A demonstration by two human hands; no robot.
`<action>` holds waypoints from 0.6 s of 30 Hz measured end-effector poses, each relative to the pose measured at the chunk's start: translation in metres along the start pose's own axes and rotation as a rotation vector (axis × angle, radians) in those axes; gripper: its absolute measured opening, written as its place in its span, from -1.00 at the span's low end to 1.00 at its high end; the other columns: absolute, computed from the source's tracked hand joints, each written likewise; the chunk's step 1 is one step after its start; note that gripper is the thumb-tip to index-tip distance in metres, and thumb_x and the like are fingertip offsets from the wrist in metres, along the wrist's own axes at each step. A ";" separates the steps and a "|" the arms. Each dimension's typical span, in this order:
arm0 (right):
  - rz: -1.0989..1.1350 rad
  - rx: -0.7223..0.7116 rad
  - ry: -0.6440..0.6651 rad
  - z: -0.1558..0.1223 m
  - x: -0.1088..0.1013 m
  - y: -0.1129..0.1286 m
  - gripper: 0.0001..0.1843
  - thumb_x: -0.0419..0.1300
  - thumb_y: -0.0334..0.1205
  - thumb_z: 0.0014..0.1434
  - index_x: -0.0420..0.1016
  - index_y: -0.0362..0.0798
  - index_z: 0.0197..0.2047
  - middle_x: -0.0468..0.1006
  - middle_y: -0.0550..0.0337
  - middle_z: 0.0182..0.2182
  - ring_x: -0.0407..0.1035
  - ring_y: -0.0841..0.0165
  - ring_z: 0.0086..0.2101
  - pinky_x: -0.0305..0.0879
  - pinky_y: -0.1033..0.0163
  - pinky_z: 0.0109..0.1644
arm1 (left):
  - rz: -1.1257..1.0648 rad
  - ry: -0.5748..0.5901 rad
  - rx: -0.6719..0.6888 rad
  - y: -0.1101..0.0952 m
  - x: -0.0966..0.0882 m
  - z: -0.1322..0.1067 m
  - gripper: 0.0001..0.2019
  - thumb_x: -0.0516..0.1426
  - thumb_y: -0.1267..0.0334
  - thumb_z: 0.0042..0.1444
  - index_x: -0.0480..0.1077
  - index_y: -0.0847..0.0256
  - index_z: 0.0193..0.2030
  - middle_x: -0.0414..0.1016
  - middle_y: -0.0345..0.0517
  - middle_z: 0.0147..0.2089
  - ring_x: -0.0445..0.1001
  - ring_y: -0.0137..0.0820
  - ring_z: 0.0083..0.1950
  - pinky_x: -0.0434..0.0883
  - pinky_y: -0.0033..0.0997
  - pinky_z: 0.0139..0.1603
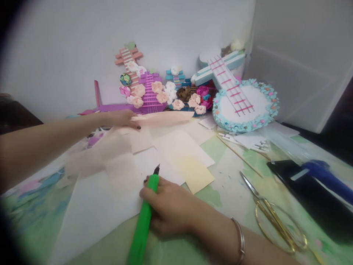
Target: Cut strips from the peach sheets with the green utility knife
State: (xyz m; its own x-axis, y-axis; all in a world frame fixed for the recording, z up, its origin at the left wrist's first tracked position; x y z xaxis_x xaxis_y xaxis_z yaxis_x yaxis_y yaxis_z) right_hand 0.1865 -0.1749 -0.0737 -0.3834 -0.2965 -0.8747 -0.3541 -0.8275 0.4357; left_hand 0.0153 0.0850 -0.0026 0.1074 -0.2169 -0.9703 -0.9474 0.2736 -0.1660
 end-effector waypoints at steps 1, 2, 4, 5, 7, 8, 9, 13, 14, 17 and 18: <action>0.014 0.009 -0.004 0.000 -0.001 -0.001 -0.70 0.11 -0.24 0.15 0.26 -0.07 -0.03 0.47 -0.10 -0.01 0.39 0.15 -0.02 0.38 0.09 -0.01 | -0.017 0.002 -0.004 0.003 0.001 0.000 -0.45 0.22 -0.18 -0.15 0.51 0.22 -0.14 0.58 0.00 -0.16 0.51 -0.13 -0.14 0.34 -0.36 -0.19; 0.021 0.018 -0.021 0.000 -0.002 -0.004 -0.68 0.11 -0.24 0.16 0.26 -0.07 0.00 0.45 -0.13 0.05 0.38 0.14 0.02 0.38 0.09 0.01 | -0.037 0.006 -0.008 0.006 0.001 -0.001 -0.45 0.20 -0.18 -0.13 0.51 0.22 -0.13 0.58 0.00 -0.15 0.51 -0.14 -0.13 0.35 -0.36 -0.18; -0.005 0.053 -0.103 -0.001 -0.010 -0.013 -0.60 0.10 -0.26 0.17 0.22 -0.10 0.08 0.36 -0.20 0.18 0.30 0.10 0.14 0.34 0.05 0.09 | -0.082 0.018 -0.013 0.009 0.002 0.000 -0.47 0.18 -0.17 -0.10 0.52 0.21 -0.12 0.59 0.00 -0.13 0.52 -0.16 -0.12 0.37 -0.37 -0.16; -0.042 0.067 -0.169 -0.002 -0.017 -0.019 -0.55 0.09 -0.28 0.16 0.19 -0.13 0.12 0.30 -0.26 0.22 0.23 0.06 0.21 0.30 0.01 0.14 | -0.103 0.019 -0.014 0.010 0.001 0.000 -0.47 0.19 -0.16 -0.10 0.52 0.21 -0.11 0.59 0.00 -0.12 0.53 -0.16 -0.11 0.38 -0.38 -0.16; -0.155 0.162 -0.278 -0.007 -0.030 -0.037 -0.51 0.09 -0.36 0.13 0.16 -0.15 0.14 0.23 -0.33 0.27 0.12 0.02 0.27 0.18 -0.10 0.22 | -0.129 -0.005 -0.031 0.012 -0.003 0.000 -0.44 0.21 -0.16 -0.11 0.51 0.20 -0.06 0.58 0.01 -0.07 0.53 -0.16 -0.07 0.39 -0.40 -0.14; -0.215 0.202 -0.285 -0.009 -0.034 -0.045 -0.51 0.09 -0.38 0.10 0.17 -0.16 0.13 0.25 -0.34 0.25 0.10 -0.01 0.28 0.13 -0.14 0.24 | -0.135 -0.027 -0.045 0.013 -0.006 0.000 -0.41 0.22 -0.15 -0.12 0.49 0.20 -0.02 0.57 0.02 -0.04 0.53 -0.15 -0.05 0.40 -0.41 -0.13; -0.255 0.257 -0.281 -0.011 -0.037 -0.053 -0.53 0.10 -0.36 0.11 0.19 -0.17 0.11 0.31 -0.34 0.20 0.13 -0.04 0.25 0.12 -0.16 0.23 | -0.144 -0.043 -0.059 0.013 -0.009 -0.001 -0.38 0.24 -0.15 -0.13 0.47 0.20 0.02 0.56 0.03 -0.01 0.52 -0.14 -0.03 0.40 -0.41 -0.13; -0.310 0.415 -0.166 -0.019 -0.045 -0.074 -0.65 0.14 -0.25 0.13 0.27 -0.12 0.00 0.52 -0.10 -0.14 0.39 0.08 -0.09 0.23 0.00 0.07 | -0.316 0.038 -0.090 0.010 -0.010 -0.011 -0.36 0.29 -0.11 -0.16 0.45 0.18 0.06 0.56 0.03 0.02 0.54 -0.15 -0.02 0.44 -0.43 -0.14; -0.336 0.425 -0.152 -0.021 -0.048 -0.076 -0.66 0.14 -0.25 0.13 0.28 -0.11 -0.01 0.53 -0.04 -0.22 0.40 0.12 -0.15 0.21 0.02 0.07 | -0.379 0.064 -0.093 0.009 -0.010 -0.014 -0.37 0.30 -0.09 -0.16 0.45 0.17 0.05 0.56 0.03 0.02 0.55 -0.16 -0.03 0.45 -0.42 -0.14; -0.405 0.507 -0.150 -0.027 -0.057 -0.084 -0.69 0.12 -0.21 0.15 0.27 -0.10 -0.03 0.52 0.04 -0.33 0.40 0.15 -0.23 0.20 0.11 -0.03 | -0.513 0.073 -0.100 0.004 -0.018 -0.024 -0.38 0.36 -0.01 -0.20 0.45 0.18 0.03 0.57 0.05 0.01 0.56 -0.17 -0.04 0.47 -0.39 -0.13; -0.429 0.567 -0.158 -0.031 -0.061 -0.089 -0.69 0.12 -0.19 0.16 0.27 -0.10 -0.04 0.52 0.03 -0.34 0.40 0.13 -0.23 0.20 0.15 -0.10 | -0.533 0.062 -0.096 0.002 -0.023 -0.027 -0.40 0.36 0.01 -0.20 0.46 0.20 0.02 0.57 0.06 0.00 0.56 -0.17 -0.04 0.48 -0.37 -0.11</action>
State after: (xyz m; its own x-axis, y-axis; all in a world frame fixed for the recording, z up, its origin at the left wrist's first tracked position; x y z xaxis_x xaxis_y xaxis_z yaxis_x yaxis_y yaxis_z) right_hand 0.2676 -0.0978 -0.0657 -0.2152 0.1064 -0.9708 -0.8720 -0.4685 0.1420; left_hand 0.0032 0.0647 0.0241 0.5649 -0.3577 -0.7436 -0.7904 0.0243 -0.6121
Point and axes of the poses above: each hand's wrist, its own z-axis towards the middle knuckle, its own x-axis out of the palm, y = z × x, the point moved 8 cm from there along z, towards the middle knuckle
